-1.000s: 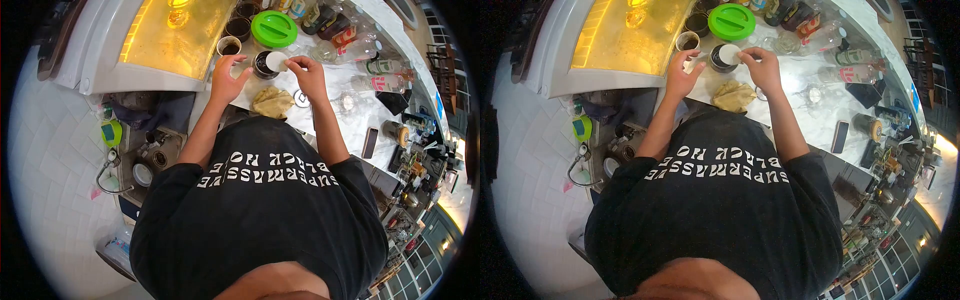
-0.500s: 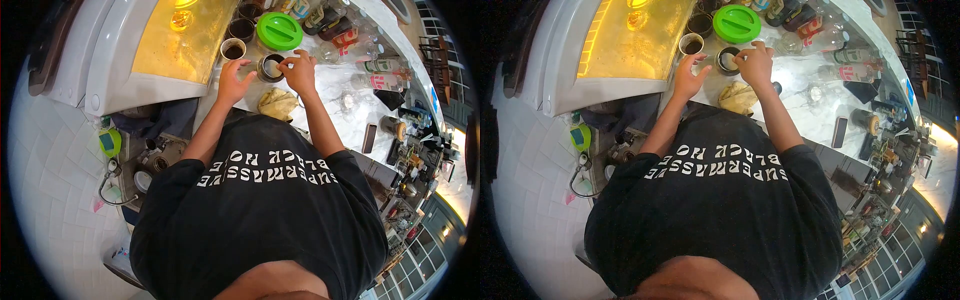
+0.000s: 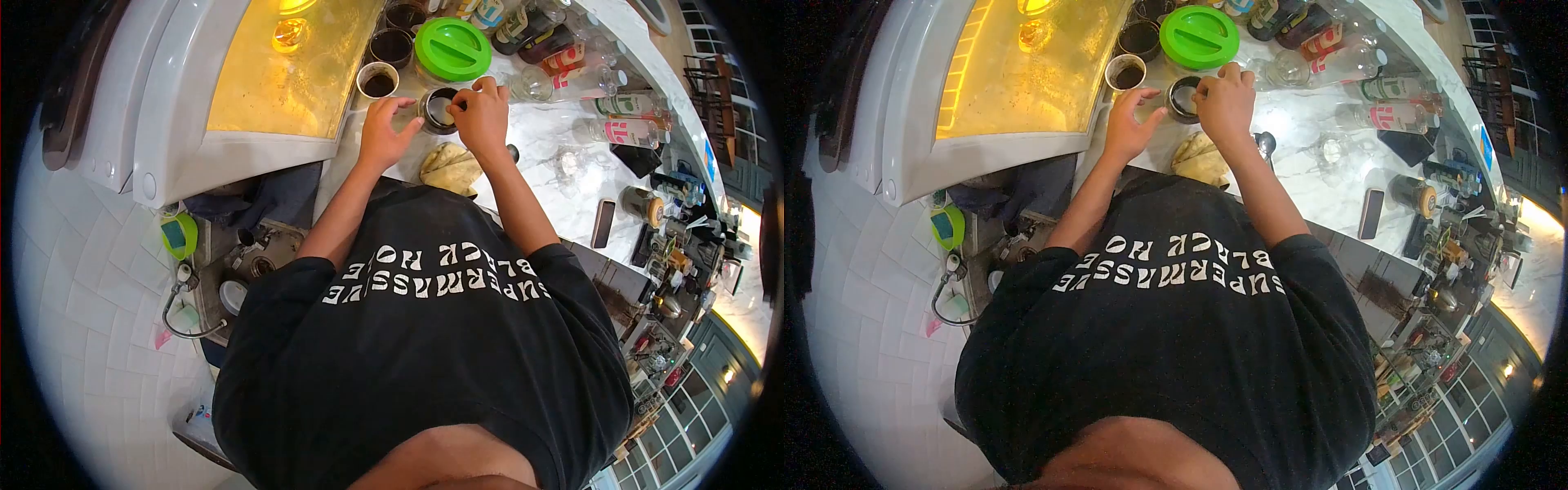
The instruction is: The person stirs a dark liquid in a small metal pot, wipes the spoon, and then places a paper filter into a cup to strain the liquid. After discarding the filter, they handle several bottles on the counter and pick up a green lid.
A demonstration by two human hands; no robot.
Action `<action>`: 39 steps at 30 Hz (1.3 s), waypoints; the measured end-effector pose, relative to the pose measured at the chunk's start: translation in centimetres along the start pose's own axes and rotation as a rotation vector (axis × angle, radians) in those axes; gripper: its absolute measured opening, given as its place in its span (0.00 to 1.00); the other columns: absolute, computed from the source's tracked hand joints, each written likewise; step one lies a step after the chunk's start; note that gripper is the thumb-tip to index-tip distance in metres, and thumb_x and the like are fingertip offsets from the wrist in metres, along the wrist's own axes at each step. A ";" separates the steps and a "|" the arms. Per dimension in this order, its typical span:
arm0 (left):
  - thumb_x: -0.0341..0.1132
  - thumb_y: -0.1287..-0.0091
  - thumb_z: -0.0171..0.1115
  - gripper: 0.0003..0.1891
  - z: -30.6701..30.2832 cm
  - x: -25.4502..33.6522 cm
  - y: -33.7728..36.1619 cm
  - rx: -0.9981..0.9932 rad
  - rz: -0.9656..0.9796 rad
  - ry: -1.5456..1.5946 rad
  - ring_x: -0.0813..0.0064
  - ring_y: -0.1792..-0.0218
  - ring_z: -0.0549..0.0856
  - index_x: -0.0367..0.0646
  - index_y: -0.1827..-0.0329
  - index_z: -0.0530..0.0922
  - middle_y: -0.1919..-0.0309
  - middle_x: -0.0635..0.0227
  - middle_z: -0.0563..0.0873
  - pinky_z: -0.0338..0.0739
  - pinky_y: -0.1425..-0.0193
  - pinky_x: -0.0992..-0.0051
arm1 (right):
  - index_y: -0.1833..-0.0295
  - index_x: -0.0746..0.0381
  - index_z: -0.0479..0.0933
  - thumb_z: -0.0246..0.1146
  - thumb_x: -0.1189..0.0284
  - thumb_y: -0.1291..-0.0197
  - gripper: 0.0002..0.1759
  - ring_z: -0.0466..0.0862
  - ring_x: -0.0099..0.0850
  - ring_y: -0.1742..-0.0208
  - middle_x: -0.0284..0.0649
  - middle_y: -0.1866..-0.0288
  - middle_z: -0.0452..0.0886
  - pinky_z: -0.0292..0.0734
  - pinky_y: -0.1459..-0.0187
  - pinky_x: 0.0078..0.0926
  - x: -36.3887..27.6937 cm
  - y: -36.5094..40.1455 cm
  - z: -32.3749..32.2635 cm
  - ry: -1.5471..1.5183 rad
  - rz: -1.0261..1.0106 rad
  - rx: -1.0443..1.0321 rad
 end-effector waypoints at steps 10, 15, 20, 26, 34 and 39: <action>0.33 0.36 0.77 0.19 -0.7 0.1 1.7 0.028 -0.011 0.001 0.59 0.47 0.85 0.42 0.43 0.85 0.49 0.60 0.88 0.81 0.41 0.64 | 0.56 0.56 0.91 0.81 0.68 0.44 0.11 0.78 0.49 0.42 0.45 0.47 0.81 0.76 0.41 0.44 2.1 1.9 -4.8 -0.294 -0.007 0.168; 0.32 0.37 0.77 0.18 -0.3 0.9 4.4 0.025 -0.094 -0.031 0.61 0.49 0.86 0.42 0.44 0.86 0.51 0.61 0.89 0.81 0.42 0.64 | 0.54 0.59 0.89 0.79 0.67 0.40 0.12 0.82 0.46 0.45 0.46 0.50 0.83 0.77 0.42 0.42 8.7 6.0 -7.1 -0.420 0.162 0.227; 0.30 0.37 0.77 0.17 2.5 2.4 6.7 -0.041 -0.120 -0.053 0.63 0.52 0.86 0.42 0.45 0.86 0.52 0.62 0.89 0.81 0.43 0.65 | 0.53 0.59 0.89 0.78 0.66 0.36 0.11 0.83 0.45 0.46 0.46 0.52 0.83 0.77 0.43 0.40 18.3 11.8 -7.2 -0.399 0.378 0.296; 0.29 0.37 0.76 0.17 9.1 6.6 8.3 -0.144 -0.074 0.014 0.65 0.53 0.86 0.40 0.45 0.86 0.52 0.62 0.89 0.81 0.44 0.67 | 0.48 0.58 0.88 0.76 0.67 0.36 0.13 0.80 0.50 0.40 0.49 0.45 0.84 0.76 0.38 0.46 27.5 15.8 -8.5 -0.186 0.402 0.430; 0.30 0.37 0.76 0.16 21.7 12.4 5.8 -0.238 0.015 0.097 0.64 0.54 0.86 0.42 0.46 0.86 0.54 0.62 0.88 0.82 0.47 0.66 | 0.19 0.43 0.71 0.80 0.58 0.46 0.47 0.74 0.53 0.27 0.49 0.19 0.69 0.74 0.33 0.55 33.0 16.0 -6.0 0.117 0.304 0.146; 0.32 0.36 0.77 0.17 28.6 14.6 3.9 -0.284 0.116 -0.031 0.63 0.55 0.86 0.43 0.45 0.86 0.52 0.64 0.89 0.82 0.48 0.65 | 0.19 0.43 0.72 0.80 0.58 0.46 0.47 0.78 0.51 0.31 0.48 0.23 0.75 0.78 0.38 0.51 34.8 15.4 -2.7 -0.047 0.248 0.026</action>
Point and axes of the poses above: each hand's wrist, its own y-axis away from the middle knuckle, its own z-axis out of the palm, x = y × z, the point moved 7 cm from there along -y, towards the middle knuckle
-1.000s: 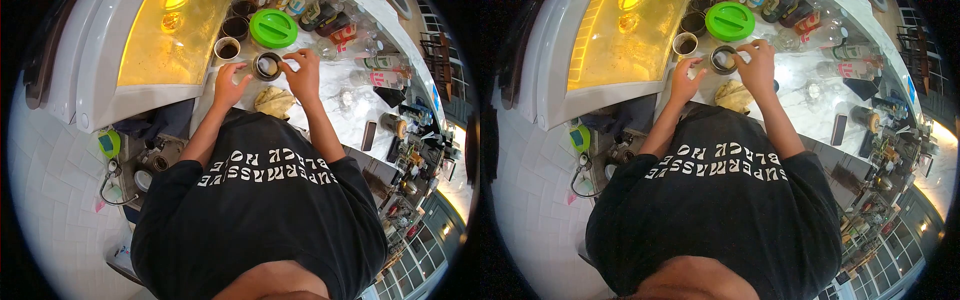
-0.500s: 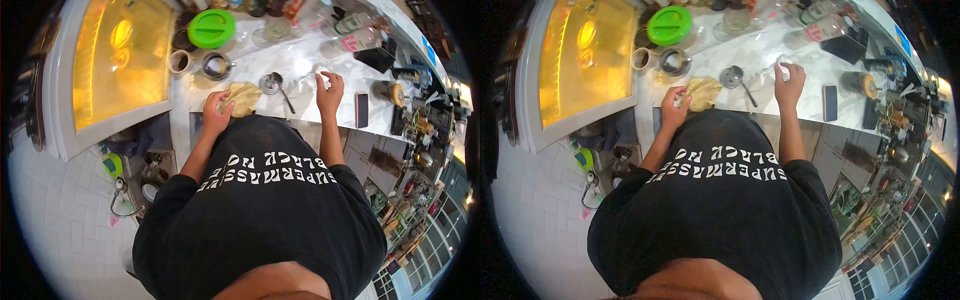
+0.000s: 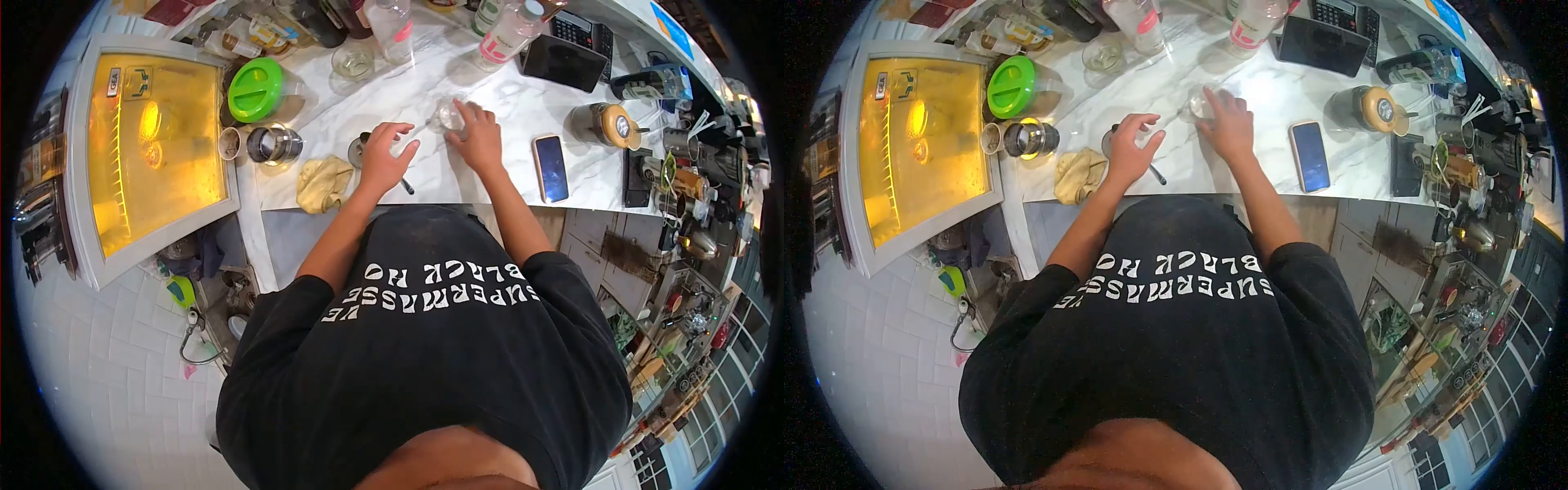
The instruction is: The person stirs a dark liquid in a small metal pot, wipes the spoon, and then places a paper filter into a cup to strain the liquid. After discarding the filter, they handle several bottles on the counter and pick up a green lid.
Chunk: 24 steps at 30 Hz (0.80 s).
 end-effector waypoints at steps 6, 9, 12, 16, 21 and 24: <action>0.32 0.36 0.76 0.17 2.2 0.3 -1.4 0.026 -0.067 0.038 0.65 0.55 0.86 0.42 0.44 0.86 0.53 0.63 0.89 0.81 0.46 0.66 | 0.30 0.52 0.79 0.80 0.62 0.47 0.36 0.81 0.48 0.40 0.44 0.35 0.82 0.80 0.42 0.47 -0.4 -3.6 0.8 -0.106 -0.051 0.106; 0.32 0.36 0.76 0.17 1.9 -0.2 -1.1 0.060 -0.079 0.009 0.65 0.56 0.86 0.43 0.45 0.86 0.53 0.63 0.89 0.81 0.47 0.66 | 0.34 0.57 0.79 0.79 0.65 0.44 0.32 0.81 0.51 0.41 0.48 0.38 0.82 0.81 0.41 0.47 -1.2 -7.5 1.1 -0.115 -0.031 0.160; 0.32 0.36 0.77 0.16 1.5 -0.7 -0.8 0.086 -0.120 0.017 0.63 0.55 0.85 0.43 0.46 0.86 0.52 0.63 0.88 0.81 0.46 0.64 | 0.35 0.59 0.79 0.77 0.67 0.42 0.29 0.81 0.53 0.40 0.52 0.40 0.82 0.81 0.41 0.48 -1.6 -12.3 2.2 -0.087 0.012 0.169; 0.33 0.37 0.77 0.16 0.4 -0.9 -0.3 0.049 -0.111 -0.094 0.56 0.49 0.85 0.43 0.47 0.86 0.50 0.60 0.87 0.78 0.39 0.60 | 0.33 0.60 0.79 0.75 0.68 0.38 0.28 0.81 0.57 0.38 0.54 0.40 0.82 0.80 0.38 0.50 -1.5 -17.3 3.7 -0.086 0.135 0.102; 0.34 0.37 0.77 0.17 0.3 -1.5 0.9 0.029 -0.160 -0.109 0.53 0.44 0.84 0.43 0.46 0.86 0.49 0.59 0.88 0.78 0.37 0.58 | 0.36 0.62 0.77 0.75 0.73 0.40 0.26 0.82 0.59 0.41 0.56 0.43 0.81 0.82 0.40 0.51 -1.9 -21.9 3.8 -0.136 0.002 0.247; 0.35 0.37 0.77 0.17 0.3 -1.7 0.8 0.027 -0.178 -0.116 0.54 0.44 0.84 0.44 0.46 0.87 0.48 0.60 0.88 0.77 0.37 0.58 | 0.36 0.64 0.77 0.74 0.75 0.40 0.27 0.82 0.60 0.41 0.59 0.44 0.80 0.82 0.40 0.53 -1.9 -23.8 4.3 -0.185 0.023 0.249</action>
Point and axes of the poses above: each hand's wrist, its own y-axis away from the middle knuckle, its own z-axis out of the palm, x = y × z, the point moved 7 cm from there along -y, towards the middle knuckle
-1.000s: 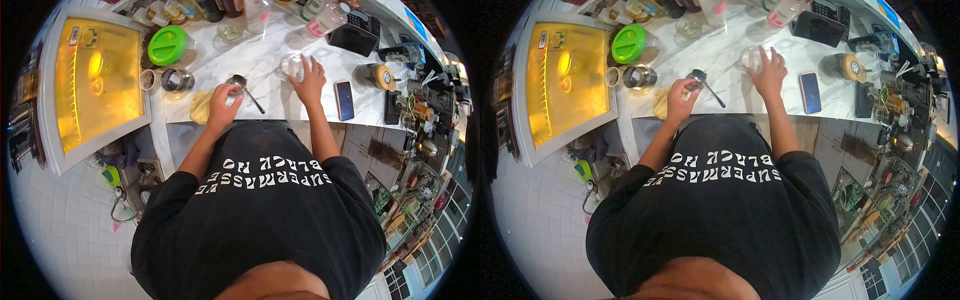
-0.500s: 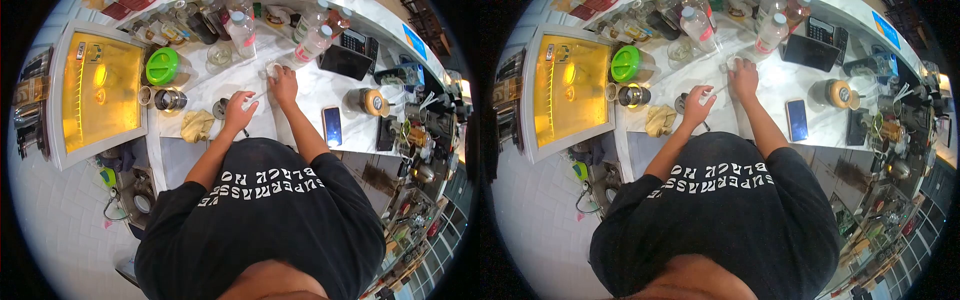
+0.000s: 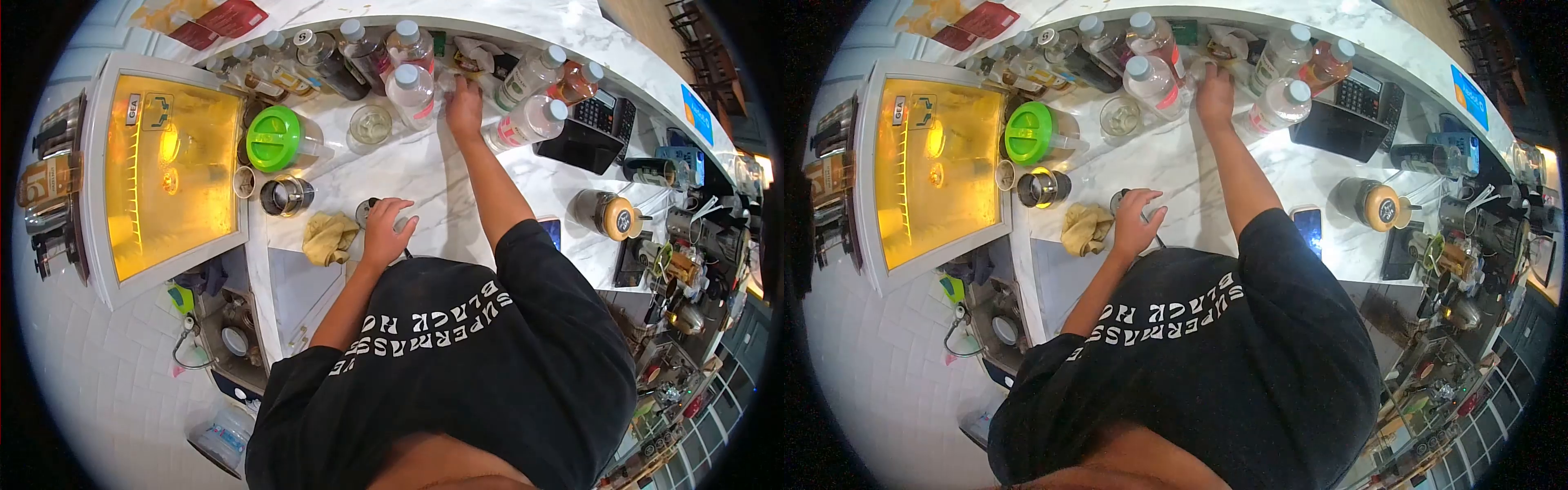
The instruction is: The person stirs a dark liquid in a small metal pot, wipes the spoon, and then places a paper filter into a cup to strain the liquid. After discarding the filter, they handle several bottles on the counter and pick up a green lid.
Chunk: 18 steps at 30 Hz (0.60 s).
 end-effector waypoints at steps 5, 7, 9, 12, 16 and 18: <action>0.35 0.37 0.77 0.17 -0.2 1.5 -0.5 -0.018 0.089 -0.114 0.55 0.43 0.84 0.45 0.46 0.87 0.48 0.61 0.88 0.75 0.37 0.58 | 0.36 0.65 0.76 0.71 0.77 0.40 0.26 0.84 0.61 0.42 0.62 0.44 0.81 0.83 0.41 0.55 0.1 -1.6 1.1 -0.076 0.047 -0.055; 0.35 0.38 0.78 0.18 0.2 2.1 -0.5 -0.037 0.107 -0.086 0.52 0.42 0.84 0.45 0.45 0.87 0.48 0.58 0.88 0.76 0.35 0.56 | 0.36 0.64 0.77 0.68 0.78 0.38 0.24 0.84 0.62 0.43 0.63 0.42 0.81 0.83 0.41 0.55 0.4 -2.0 1.7 -0.119 0.019 -0.039; 0.35 0.38 0.78 0.18 0.5 2.3 -0.6 -0.048 0.109 -0.088 0.52 0.42 0.84 0.45 0.45 0.87 0.48 0.58 0.88 0.76 0.36 0.56 | 0.38 0.62 0.78 0.70 0.77 0.38 0.22 0.84 0.61 0.42 0.60 0.42 0.82 0.82 0.40 0.55 0.5 -2.7 2.0 -0.126 -0.027 0.000; 0.34 0.38 0.77 0.17 0.4 2.4 -0.5 -0.036 0.119 -0.089 0.54 0.43 0.84 0.45 0.46 0.87 0.48 0.59 0.88 0.76 0.37 0.57 | 0.39 0.61 0.79 0.71 0.77 0.39 0.22 0.83 0.59 0.39 0.58 0.40 0.83 0.81 0.37 0.53 0.7 -2.7 2.0 -0.155 -0.054 0.010; 0.33 0.37 0.76 0.17 -0.1 2.3 -0.8 0.019 0.119 -0.072 0.55 0.45 0.84 0.45 0.45 0.87 0.49 0.60 0.87 0.75 0.37 0.58 | 0.32 0.62 0.78 0.70 0.79 0.39 0.28 0.82 0.59 0.35 0.58 0.34 0.82 0.78 0.33 0.48 0.0 0.4 -1.4 -0.345 -0.110 0.056; 0.33 0.37 0.76 0.17 -0.1 2.5 -1.1 0.028 0.091 -0.035 0.54 0.45 0.84 0.44 0.46 0.86 0.49 0.59 0.87 0.76 0.38 0.58 | 0.33 0.62 0.79 0.69 0.78 0.38 0.25 0.82 0.59 0.36 0.57 0.38 0.83 0.78 0.34 0.50 -0.8 3.1 -4.1 -0.350 -0.083 0.097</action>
Point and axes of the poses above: each hand's wrist, its own y-axis away from the middle knuckle, its own z-axis out of the palm, x = y × z, the point moved 7 cm from there along -y, towards the middle knuckle
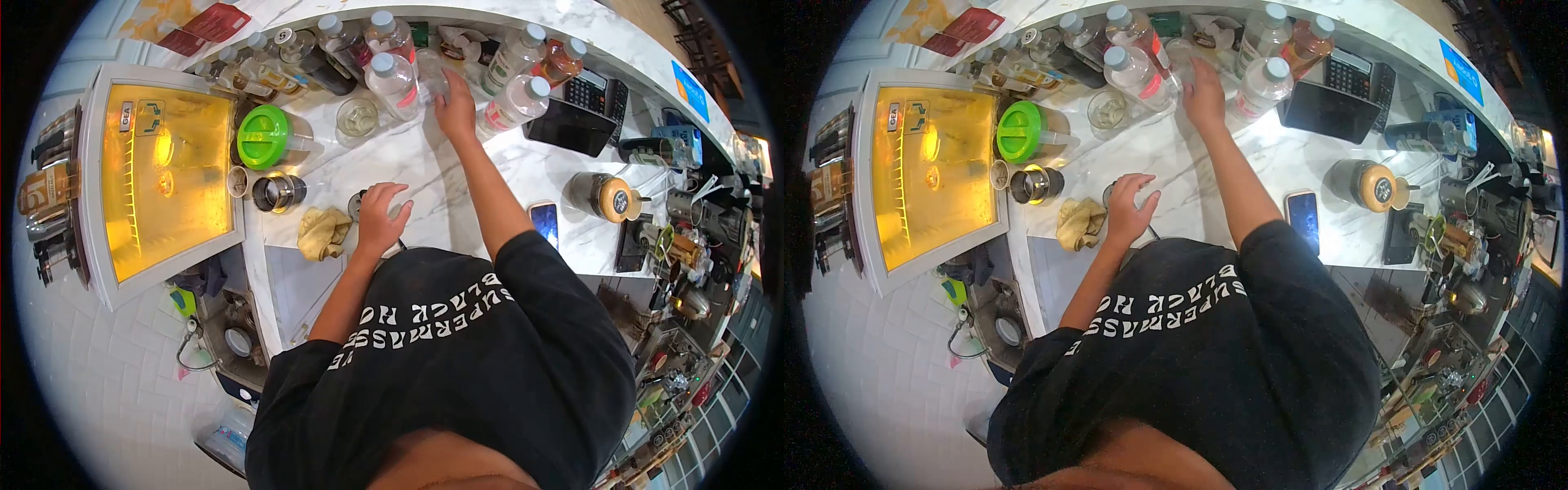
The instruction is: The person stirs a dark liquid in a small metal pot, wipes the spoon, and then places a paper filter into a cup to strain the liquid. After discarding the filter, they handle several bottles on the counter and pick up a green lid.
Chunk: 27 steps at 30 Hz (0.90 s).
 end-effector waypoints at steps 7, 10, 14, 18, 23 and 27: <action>0.31 0.39 0.77 0.19 -4.1 3.0 -4.3 0.265 0.102 0.024 0.55 0.48 0.85 0.41 0.45 0.86 0.50 0.57 0.87 0.79 0.43 0.59 | 0.52 0.64 0.83 0.76 0.72 0.39 0.13 0.84 0.47 0.53 0.45 0.57 0.85 0.78 0.49 0.41 -4.3 10.4 -12.1 0.054 0.012 0.130; 0.30 0.39 0.78 0.29 -7.2 4.6 -8.0 0.435 0.064 0.085 0.60 0.47 0.83 0.41 0.34 0.80 0.42 0.58 0.84 0.79 0.41 0.60 | 0.39 0.66 0.78 0.82 0.67 0.43 0.30 0.82 0.47 0.43 0.50 0.43 0.82 0.77 0.45 0.44 -3.8 9.5 -16.2 0.074 0.227 0.277; 0.38 0.42 0.83 0.43 -6.8 5.0 -13.6 0.424 0.040 0.084 0.60 0.40 0.81 0.43 0.23 0.71 0.33 0.57 0.77 0.78 0.37 0.59 | 0.29 0.66 0.73 0.83 0.65 0.44 0.41 0.79 0.52 0.34 0.55 0.35 0.78 0.75 0.36 0.48 -1.7 5.2 -15.4 0.065 0.212 0.273; 0.45 0.48 0.87 0.50 -5.2 5.0 -16.2 0.426 -0.055 0.047 0.54 0.36 0.80 0.43 0.22 0.69 0.32 0.55 0.78 0.77 0.32 0.56 | 0.25 0.65 0.69 0.83 0.67 0.46 0.46 0.79 0.57 0.32 0.56 0.34 0.80 0.73 0.31 0.48 -0.6 2.6 -12.9 -0.034 0.211 0.168; 0.44 0.49 0.87 0.48 -4.3 5.1 -17.4 0.482 -0.086 -0.010 0.48 0.34 0.80 0.43 0.25 0.71 0.34 0.53 0.81 0.76 0.30 0.54 | 0.30 0.66 0.72 0.81 0.63 0.45 0.41 0.81 0.58 0.35 0.58 0.38 0.81 0.75 0.34 0.50 -0.8 0.5 -9.1 -0.009 0.217 0.138; 0.42 0.49 0.86 0.45 -3.7 5.8 -17.6 0.540 -0.055 -0.013 0.47 0.34 0.81 0.42 0.27 0.73 0.35 0.52 0.82 0.76 0.30 0.54 | 0.33 0.69 0.72 0.81 0.61 0.44 0.40 0.80 0.59 0.35 0.62 0.39 0.80 0.74 0.34 0.50 -0.5 -0.3 -7.2 0.021 0.273 0.160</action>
Point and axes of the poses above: each hand's wrist, its own y-axis away from the middle knuckle, its own z-axis out of the palm, x = y × z, the point moved 7 cm from there along -y, towards the middle knuckle
